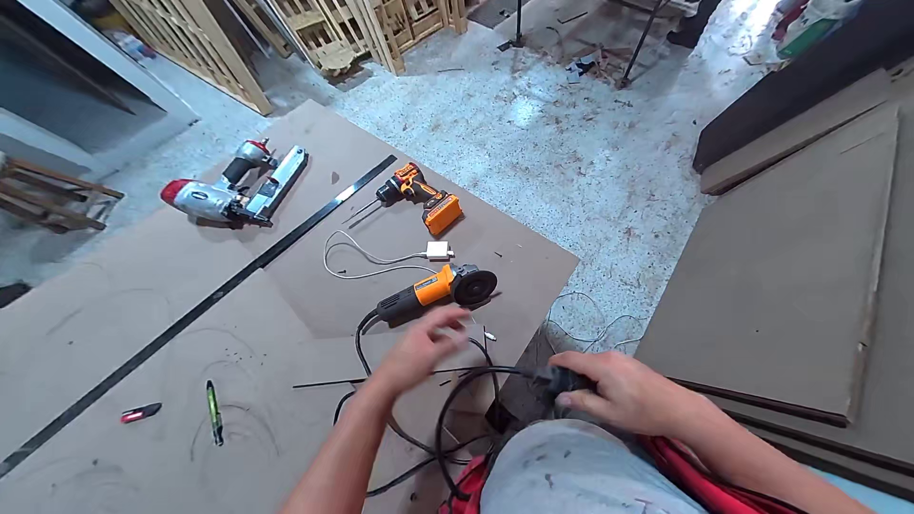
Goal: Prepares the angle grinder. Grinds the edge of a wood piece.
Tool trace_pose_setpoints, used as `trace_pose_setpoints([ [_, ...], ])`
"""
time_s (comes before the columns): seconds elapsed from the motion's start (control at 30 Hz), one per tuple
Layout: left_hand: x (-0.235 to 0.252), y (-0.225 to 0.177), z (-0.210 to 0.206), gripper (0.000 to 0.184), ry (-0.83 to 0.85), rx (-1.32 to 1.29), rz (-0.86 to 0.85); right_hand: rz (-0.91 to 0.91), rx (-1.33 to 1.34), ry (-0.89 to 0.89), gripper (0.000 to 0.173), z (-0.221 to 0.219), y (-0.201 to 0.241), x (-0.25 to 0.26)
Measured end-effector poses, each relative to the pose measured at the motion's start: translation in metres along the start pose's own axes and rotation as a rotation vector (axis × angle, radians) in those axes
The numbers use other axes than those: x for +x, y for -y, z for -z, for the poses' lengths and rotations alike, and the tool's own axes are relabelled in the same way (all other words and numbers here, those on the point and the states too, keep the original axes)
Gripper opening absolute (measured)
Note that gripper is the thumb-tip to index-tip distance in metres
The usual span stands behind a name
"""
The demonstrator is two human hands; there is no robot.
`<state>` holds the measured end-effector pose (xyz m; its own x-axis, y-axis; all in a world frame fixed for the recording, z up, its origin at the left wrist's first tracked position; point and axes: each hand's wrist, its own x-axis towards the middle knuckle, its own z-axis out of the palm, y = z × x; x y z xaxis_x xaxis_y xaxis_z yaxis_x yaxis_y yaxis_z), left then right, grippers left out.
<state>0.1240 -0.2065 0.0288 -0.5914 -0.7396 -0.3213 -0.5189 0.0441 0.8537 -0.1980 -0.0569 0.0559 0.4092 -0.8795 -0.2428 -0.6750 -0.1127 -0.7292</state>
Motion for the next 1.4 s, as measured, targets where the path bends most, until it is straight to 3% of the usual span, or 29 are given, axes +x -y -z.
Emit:
trace_pose_setpoints([
  [0.07,0.033,0.046,0.025,0.055,-0.303,0.231,0.116,-0.13,0.019,-0.042,0.043,0.005,-0.031,-0.023],
  [0.1,0.05,0.067,0.032,0.058,-0.363,0.41,0.171,-0.218,0.021,-0.041,0.043,0.007,-0.049,-0.038],
  [0.2,0.09,0.11,0.028,0.067,-0.26,0.805,0.341,-0.556,-0.036,-0.034,0.039,0.01,-0.113,-0.087],
  [0.3,0.12,0.129,0.02,0.062,-0.152,0.955,0.408,-0.91,-0.107,-0.172,0.037,0.002,-0.171,-0.137],
  [0.37,0.133,0.135,0.025,0.059,-0.106,0.942,0.414,-1.059,-0.12,-0.328,0.051,-0.013,-0.204,-0.171],
  [0.43,0.139,0.135,0.035,0.055,-0.054,0.94,0.4,-1.108,-0.062,-0.376,0.066,-0.022,-0.218,-0.193],
  [0.53,0.137,0.106,0.045,0.057,-0.03,0.932,0.391,-0.991,0.196,-0.408,0.062,-0.026,-0.206,-0.189],
  [0.67,0.101,0.009,0.017,0.062,-0.076,0.568,0.398,-0.616,0.554,-0.332,0.062,-0.029,-0.169,-0.124],
  [0.83,0.059,-0.098,-0.089,0.048,-0.06,-0.073,0.237,0.009,1.032,-0.242,0.092,-0.015,-0.114,-0.015],
  [0.93,0.056,-0.14,-0.163,0.045,-0.056,-0.263,0.052,0.148,1.315,-0.338,0.078,0.012,-0.082,0.018],
  [1.0,0.053,-0.154,-0.191,0.051,-0.041,-0.24,0.021,0.211,1.365,-0.408,0.068,0.029,-0.078,0.018],
  [1.07,0.04,-0.138,-0.191,0.058,-0.079,-0.082,-0.029,0.203,1.317,-0.456,0.057,0.042,-0.092,0.011],
  [1.13,0.004,-0.092,-0.181,0.059,-0.191,0.085,0.036,0.18,1.16,-0.472,0.052,0.054,-0.126,-0.003],
  [1.23,-0.079,0.017,-0.159,0.073,-0.416,0.366,0.42,0.064,0.983,-0.55,0.043,0.076,-0.18,-0.023],
  [1.3,-0.136,0.081,-0.155,0.093,-0.405,0.508,0.652,-0.067,1.045,-0.593,0.039,0.081,-0.195,-0.045],
  [1.4,-0.187,0.14,-0.167,0.114,-0.214,0.649,0.794,-0.288,1.204,-0.643,0.038,0.071,-0.198,-0.084],
])
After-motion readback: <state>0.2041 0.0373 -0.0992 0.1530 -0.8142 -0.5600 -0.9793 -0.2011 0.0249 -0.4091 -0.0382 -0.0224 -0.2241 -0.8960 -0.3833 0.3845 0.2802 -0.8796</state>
